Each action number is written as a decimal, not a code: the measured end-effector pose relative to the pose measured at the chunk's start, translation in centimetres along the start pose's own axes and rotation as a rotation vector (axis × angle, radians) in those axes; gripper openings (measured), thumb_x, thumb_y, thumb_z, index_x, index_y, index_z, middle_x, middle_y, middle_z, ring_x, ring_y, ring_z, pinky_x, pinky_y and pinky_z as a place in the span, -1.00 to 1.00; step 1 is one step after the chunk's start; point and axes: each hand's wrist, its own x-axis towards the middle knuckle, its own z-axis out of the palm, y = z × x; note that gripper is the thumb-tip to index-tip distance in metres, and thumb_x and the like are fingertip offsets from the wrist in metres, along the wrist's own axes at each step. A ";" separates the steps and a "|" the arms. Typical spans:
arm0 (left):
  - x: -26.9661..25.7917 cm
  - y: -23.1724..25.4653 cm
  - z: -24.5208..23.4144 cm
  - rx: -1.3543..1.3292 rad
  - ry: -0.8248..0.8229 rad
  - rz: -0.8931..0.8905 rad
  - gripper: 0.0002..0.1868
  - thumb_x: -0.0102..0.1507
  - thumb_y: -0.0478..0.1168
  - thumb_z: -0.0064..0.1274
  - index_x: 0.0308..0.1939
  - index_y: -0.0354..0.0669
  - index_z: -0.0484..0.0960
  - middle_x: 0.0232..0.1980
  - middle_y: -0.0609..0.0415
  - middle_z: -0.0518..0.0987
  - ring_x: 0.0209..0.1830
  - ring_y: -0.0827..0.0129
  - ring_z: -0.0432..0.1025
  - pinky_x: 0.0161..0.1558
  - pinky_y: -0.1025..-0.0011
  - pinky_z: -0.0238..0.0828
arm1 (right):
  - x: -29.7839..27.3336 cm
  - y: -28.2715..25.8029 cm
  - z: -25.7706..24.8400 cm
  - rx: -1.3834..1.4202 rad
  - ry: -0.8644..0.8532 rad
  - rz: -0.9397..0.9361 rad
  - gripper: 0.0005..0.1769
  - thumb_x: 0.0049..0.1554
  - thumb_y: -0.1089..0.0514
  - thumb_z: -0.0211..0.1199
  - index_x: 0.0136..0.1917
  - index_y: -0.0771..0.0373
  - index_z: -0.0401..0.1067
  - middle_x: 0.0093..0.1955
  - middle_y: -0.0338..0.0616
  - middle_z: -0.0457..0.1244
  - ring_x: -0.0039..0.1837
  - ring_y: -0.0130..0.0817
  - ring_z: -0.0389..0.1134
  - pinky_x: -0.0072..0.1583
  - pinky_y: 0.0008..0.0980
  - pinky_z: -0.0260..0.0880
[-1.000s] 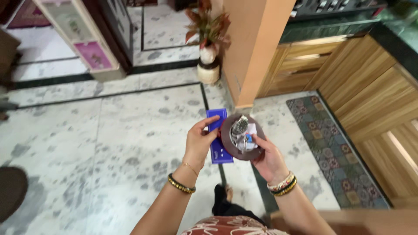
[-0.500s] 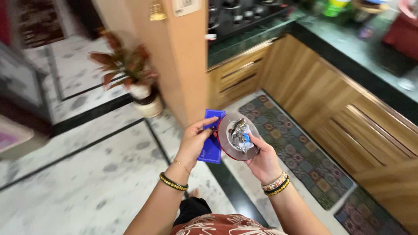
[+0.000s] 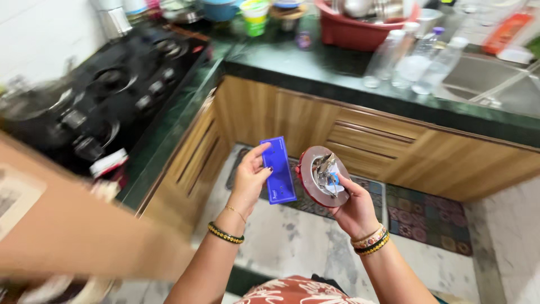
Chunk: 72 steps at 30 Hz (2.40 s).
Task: The person wipes a shelf and various decorative objects using a cloth, including lifting and wiping awards and a toy car.
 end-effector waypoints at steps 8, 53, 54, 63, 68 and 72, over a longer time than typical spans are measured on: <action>16.2 -7.9 7.6 -0.076 -0.045 -0.305 -0.58 0.22 -0.43 0.11 0.16 -0.27 0.43 0.02 -0.06 0.68 -0.13 0.41 0.58 -0.16 0.43 0.54 | 6.5 -9.6 -8.4 0.181 0.123 -0.314 -0.51 0.26 0.15 0.07 0.43 0.31 0.31 0.36 -0.04 0.32 0.34 -0.18 0.35 0.32 -0.11 0.31; 56.9 -51.3 54.2 1.067 -0.826 0.531 -0.78 0.21 -0.40 0.00 -0.06 -0.36 0.58 0.27 -0.33 0.43 0.24 -0.18 0.30 0.20 0.06 0.28 | 17.3 -37.5 -26.6 0.618 0.971 -1.254 -0.53 0.30 0.15 -0.05 0.43 0.29 0.31 0.38 -0.07 0.29 0.37 -0.22 0.32 0.36 -0.14 0.29; 56.3 -50.4 54.4 1.013 -0.822 0.613 -0.72 0.11 -0.44 0.03 -0.08 -0.37 0.58 0.28 -0.37 0.42 0.25 -0.22 0.28 0.19 0.05 0.26 | 16.9 -36.9 -26.1 0.627 0.959 -1.275 -0.53 0.31 0.14 -0.05 0.43 0.31 0.30 0.39 -0.04 0.29 0.37 -0.20 0.32 0.37 -0.14 0.29; 37.4 -32.2 57.2 0.118 -1.647 -0.958 -0.59 0.42 -0.04 -0.07 0.15 -0.28 0.65 0.03 0.03 0.70 -0.13 0.36 0.61 -0.09 0.36 0.57 | 10.7 -24.7 -18.5 0.608 1.130 -1.525 -0.48 0.29 0.13 -0.10 0.46 0.37 0.25 0.42 0.05 0.26 0.41 -0.16 0.31 0.42 -0.12 0.25; 24.7 -22.6 50.7 0.100 -2.230 -1.137 -0.55 0.35 -0.05 -0.01 0.23 -0.22 0.59 0.05 0.07 0.66 -0.13 0.39 0.61 -0.10 0.41 0.60 | 5.5 -12.7 -12.2 0.642 1.290 -1.692 -0.51 0.31 0.14 -0.06 0.46 0.32 0.24 0.38 -0.01 0.28 0.37 -0.18 0.30 0.38 -0.08 0.30; 15.2 -19.0 44.0 0.097 -2.380 -1.173 -0.54 0.35 -0.06 -0.01 0.22 -0.26 0.60 0.03 0.07 0.69 -0.19 0.39 0.62 -0.15 0.45 0.59 | 1.8 -3.4 -5.6 0.681 1.607 -1.730 -0.51 0.27 0.16 -0.04 0.46 0.20 0.24 0.35 -0.14 0.30 0.34 -0.26 0.33 0.35 -0.13 0.34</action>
